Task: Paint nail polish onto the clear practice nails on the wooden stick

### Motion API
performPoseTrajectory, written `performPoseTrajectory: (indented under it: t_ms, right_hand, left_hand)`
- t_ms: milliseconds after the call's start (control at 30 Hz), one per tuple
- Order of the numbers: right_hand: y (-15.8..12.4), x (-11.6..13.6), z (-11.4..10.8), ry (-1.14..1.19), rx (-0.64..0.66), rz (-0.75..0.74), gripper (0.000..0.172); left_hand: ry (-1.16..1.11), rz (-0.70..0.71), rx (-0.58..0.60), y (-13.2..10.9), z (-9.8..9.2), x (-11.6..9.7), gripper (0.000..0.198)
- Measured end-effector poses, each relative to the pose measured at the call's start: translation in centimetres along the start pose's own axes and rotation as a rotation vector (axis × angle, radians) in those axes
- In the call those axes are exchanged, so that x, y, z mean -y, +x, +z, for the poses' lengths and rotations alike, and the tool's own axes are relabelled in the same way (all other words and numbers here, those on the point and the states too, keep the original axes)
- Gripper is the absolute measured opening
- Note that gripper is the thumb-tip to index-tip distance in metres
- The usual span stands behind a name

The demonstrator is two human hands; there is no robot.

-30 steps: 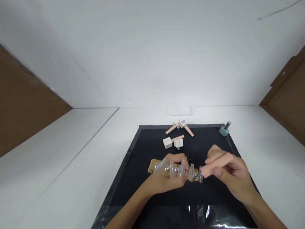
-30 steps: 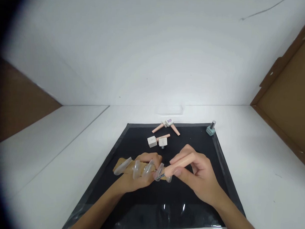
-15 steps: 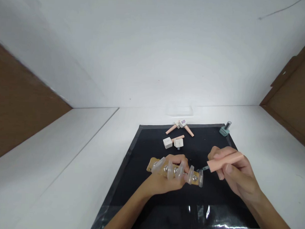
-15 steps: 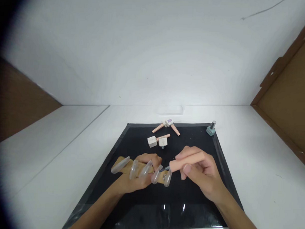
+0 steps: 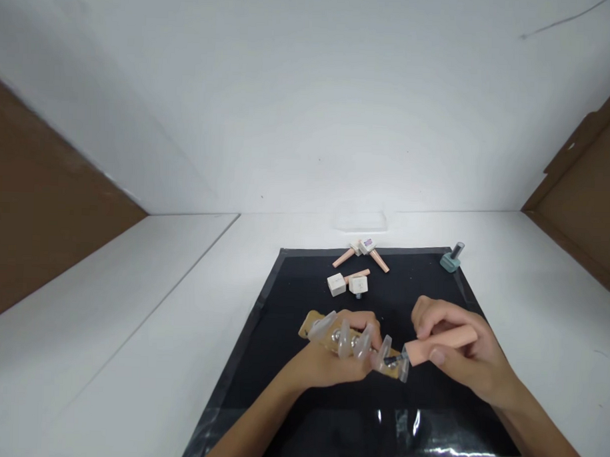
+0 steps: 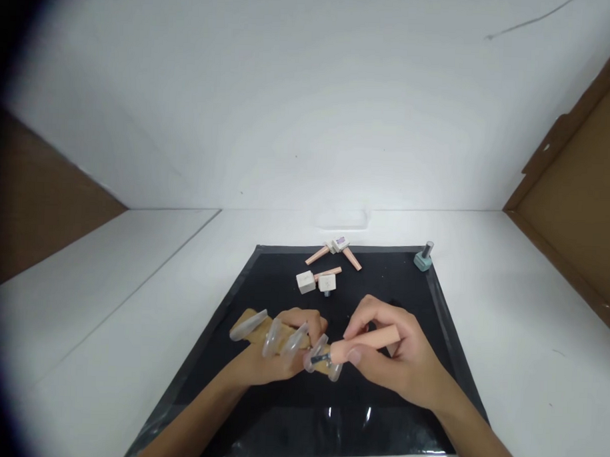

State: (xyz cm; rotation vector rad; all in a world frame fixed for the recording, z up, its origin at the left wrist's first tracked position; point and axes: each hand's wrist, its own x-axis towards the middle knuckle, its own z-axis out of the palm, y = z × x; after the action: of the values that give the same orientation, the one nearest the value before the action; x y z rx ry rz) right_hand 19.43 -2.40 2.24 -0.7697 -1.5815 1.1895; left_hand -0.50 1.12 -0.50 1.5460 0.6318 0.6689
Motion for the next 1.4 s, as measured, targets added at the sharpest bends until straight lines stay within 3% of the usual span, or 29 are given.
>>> performPoseTrajectory:
  t_ms: [233, 400, 600, 700, 900, 1067, 1267, 1400]
  right_hand:
    - [0.5, 0.7, 0.4, -0.145, 0.036, -0.062, 0.008]
    - [0.4, 0.7, 0.3, -0.267, -0.018, -0.106, 0.008]
    - [0.5, 0.4, 0.2, -0.184, 0.037, -0.173, 0.005]
    - [0.6, 0.6, 0.2, -0.249, 0.063, -0.182, 0.009]
    - [0.4, 0.5, 0.0, -0.293, -0.047, -0.162, 0.010]
    - [0.5, 0.6, 0.2, -0.251, 0.069, -0.191, 0.008]
    - [0.6, 0.7, 0.2, -0.358, -0.001, -0.163, 0.012]
    - [0.7, 0.7, 0.3, -0.289, 0.078, -0.170, 0.010]
  left_hand:
    - [0.033, 0.008, 0.036, 0.2, 0.0, -0.1, 0.016]
    - [0.078, -0.010, 0.024, 0.2, -0.1, 0.1, 0.014]
    - [0.107, -0.023, 0.023, 0.2, -0.2, 0.1, 0.011]
    - [0.125, -0.030, 0.034, 0.4, 0.0, -0.3, 0.012]
    - [0.144, 0.003, 0.034, 0.4, 0.2, -0.2, 0.011]
    - [0.211, -0.057, 0.033, 0.3, 0.0, -0.2, 0.014]
    - [0.256, -0.110, 0.024, 0.1, 0.2, -0.7, 0.014]
    - [0.329, -0.145, -0.007, 0.0, 0.4, -0.8, 0.013]
